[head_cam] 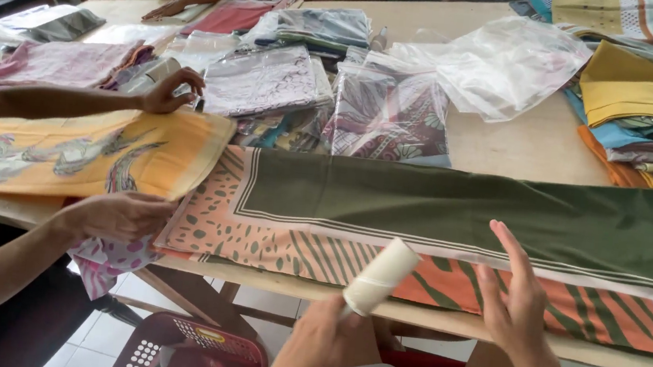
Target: Cleaning a piece of fabric with a lint roller and folding it neatly on a table.
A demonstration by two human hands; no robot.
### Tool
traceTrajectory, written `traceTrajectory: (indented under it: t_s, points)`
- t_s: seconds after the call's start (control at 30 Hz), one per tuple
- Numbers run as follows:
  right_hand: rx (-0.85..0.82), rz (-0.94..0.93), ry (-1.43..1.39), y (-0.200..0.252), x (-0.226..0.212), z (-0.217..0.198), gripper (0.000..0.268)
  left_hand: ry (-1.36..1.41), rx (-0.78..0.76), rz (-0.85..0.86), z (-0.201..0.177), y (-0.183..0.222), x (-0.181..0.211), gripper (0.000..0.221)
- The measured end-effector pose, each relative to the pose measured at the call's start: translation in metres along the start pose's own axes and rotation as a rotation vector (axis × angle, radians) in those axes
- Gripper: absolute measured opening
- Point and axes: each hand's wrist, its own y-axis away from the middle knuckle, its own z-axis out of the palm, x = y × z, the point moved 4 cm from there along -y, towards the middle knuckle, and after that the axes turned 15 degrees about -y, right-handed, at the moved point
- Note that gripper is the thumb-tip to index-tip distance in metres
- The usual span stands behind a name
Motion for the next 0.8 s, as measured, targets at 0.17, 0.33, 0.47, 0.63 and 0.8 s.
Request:
traceTrajectory:
  t_s: [0.17,0.33,0.47,0.63,0.8]
  points:
    - [-0.313,0.363,0.172,0.000,0.044,0.009,0.062,-0.282,0.389,-0.116,-0.035,-0.013,-0.054,0.029]
    - [-0.388,0.386,0.276,0.004,0.053,0.012,0.064,-0.558,0.505,-0.479,-0.068,0.000,-0.145,0.035]
    - [-0.399,0.370,0.311,0.010,0.053,0.013,0.059,-0.584,0.606,-0.719,-0.103,0.017,-0.188,0.031]
    - [-0.421,0.307,0.407,0.012,0.056,0.018,0.058,-0.347,0.650,-0.683,-0.108,0.029,-0.145,0.046]
    - [-0.399,0.341,0.415,0.011,0.057,0.020,0.059,-0.177,0.607,-0.284,-0.059,0.012,-0.077,0.029]
